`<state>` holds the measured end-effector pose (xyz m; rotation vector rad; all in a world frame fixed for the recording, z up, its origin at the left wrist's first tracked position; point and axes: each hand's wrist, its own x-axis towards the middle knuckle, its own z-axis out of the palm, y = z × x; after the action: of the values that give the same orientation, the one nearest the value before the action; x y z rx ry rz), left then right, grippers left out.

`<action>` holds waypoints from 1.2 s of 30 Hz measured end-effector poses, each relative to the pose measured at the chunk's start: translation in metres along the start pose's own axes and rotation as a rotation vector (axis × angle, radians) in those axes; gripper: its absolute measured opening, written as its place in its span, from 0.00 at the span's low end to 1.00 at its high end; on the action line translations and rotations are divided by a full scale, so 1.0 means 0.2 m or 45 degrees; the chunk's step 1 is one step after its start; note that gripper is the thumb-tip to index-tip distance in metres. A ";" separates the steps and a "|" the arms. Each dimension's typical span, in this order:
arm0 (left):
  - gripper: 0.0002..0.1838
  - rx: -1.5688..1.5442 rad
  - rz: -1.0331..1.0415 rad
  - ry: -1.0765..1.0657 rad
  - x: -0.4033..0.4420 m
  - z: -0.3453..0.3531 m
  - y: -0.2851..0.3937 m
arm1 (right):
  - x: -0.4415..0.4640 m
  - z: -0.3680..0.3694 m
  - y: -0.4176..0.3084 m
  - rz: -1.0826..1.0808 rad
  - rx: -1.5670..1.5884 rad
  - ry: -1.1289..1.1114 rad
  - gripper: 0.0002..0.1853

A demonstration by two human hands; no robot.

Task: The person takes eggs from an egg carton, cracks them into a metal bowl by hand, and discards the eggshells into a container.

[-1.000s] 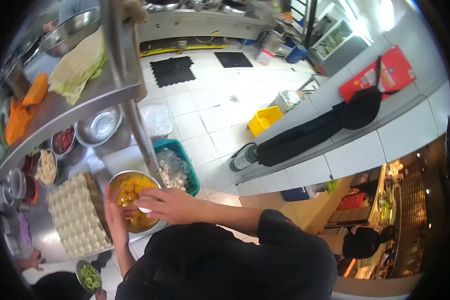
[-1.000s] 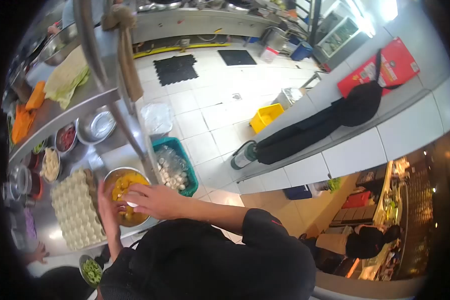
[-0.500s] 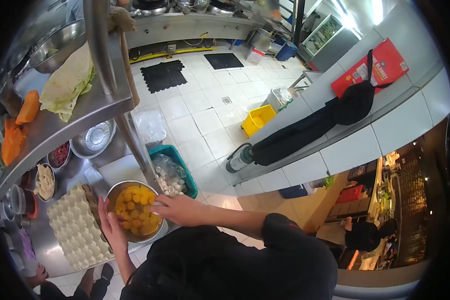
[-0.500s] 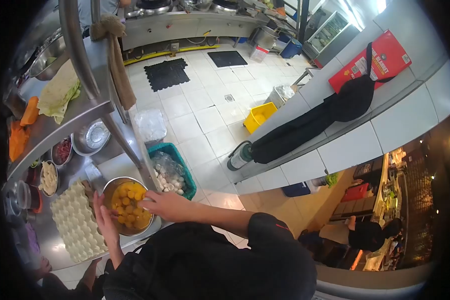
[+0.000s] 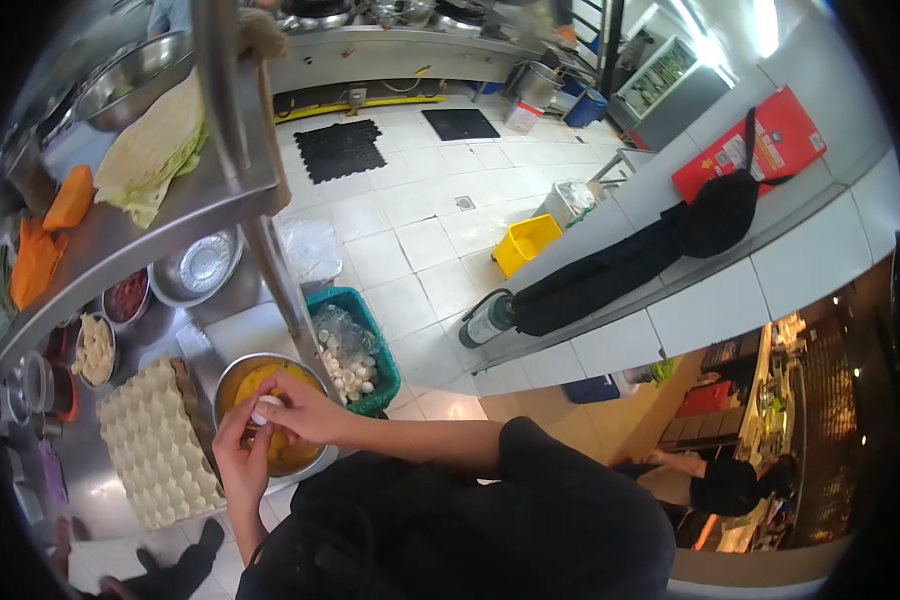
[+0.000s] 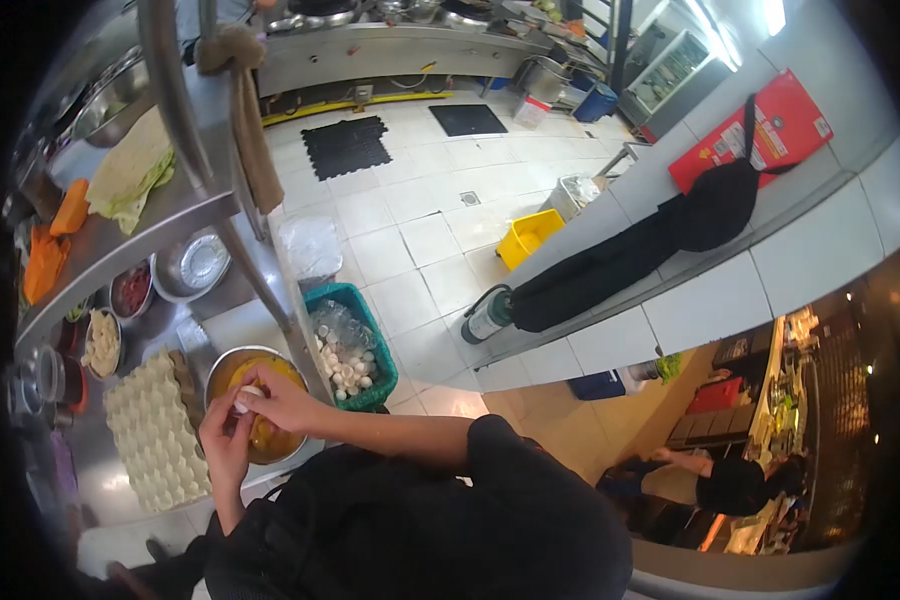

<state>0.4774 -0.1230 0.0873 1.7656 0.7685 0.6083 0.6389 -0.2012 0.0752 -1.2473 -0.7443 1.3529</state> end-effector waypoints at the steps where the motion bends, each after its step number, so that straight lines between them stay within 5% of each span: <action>1: 0.22 0.008 -0.028 0.026 0.01 0.00 0.01 | 0.03 -0.03 0.05 0.022 0.007 -0.032 0.18; 3: 0.21 0.206 0.202 0.039 0.01 -0.03 0.03 | 0.13 -0.02 0.21 -0.517 -0.340 -0.001 0.17; 4: 0.22 0.237 0.284 0.091 0.00 -0.05 0.01 | 0.07 -0.03 0.05 -0.255 -0.536 -0.048 0.17; 10: 0.27 0.305 0.441 0.204 0.02 -0.10 0.18 | 0.03 0.00 -0.23 -0.400 -0.665 -0.128 0.17; 15: 0.33 0.258 0.464 0.265 0.05 -0.04 0.26 | 0.04 0.00 -0.24 -0.140 0.141 -0.171 0.19; 19: 0.31 -0.069 0.380 0.366 -0.01 -0.14 0.23 | -0.02 -0.12 -0.34 -0.132 0.348 0.020 0.18; 22: 0.30 0.104 0.122 0.793 -0.11 -0.32 0.05 | -0.04 -0.30 -0.31 -0.358 0.002 0.267 0.22; 23: 0.30 0.125 0.132 0.810 -0.18 -0.38 -0.02 | -0.05 -0.35 -0.30 -0.316 -0.319 0.286 0.30; 25: 0.27 0.852 -0.116 0.789 -0.31 -0.45 -0.14 | -0.03 -0.53 -0.13 -0.515 -1.304 0.375 0.38; 28: 0.22 1.110 -0.305 0.546 -0.40 -0.33 -0.18 | -0.06 -0.63 0.01 -0.522 -1.682 0.502 0.42; 31: 0.20 1.215 -0.294 0.609 -0.40 -0.29 -0.28 | -0.08 -0.63 0.04 -0.421 -1.243 0.449 0.42; 36: 0.19 1.170 -0.253 0.764 -0.41 -0.35 -0.21 | -0.03 -0.52 -0.04 -0.410 -1.139 0.628 0.33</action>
<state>0.3643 -0.1320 0.0649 2.2905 1.8330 0.7155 0.7390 -0.2284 0.0580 -1.9450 -1.1734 0.3769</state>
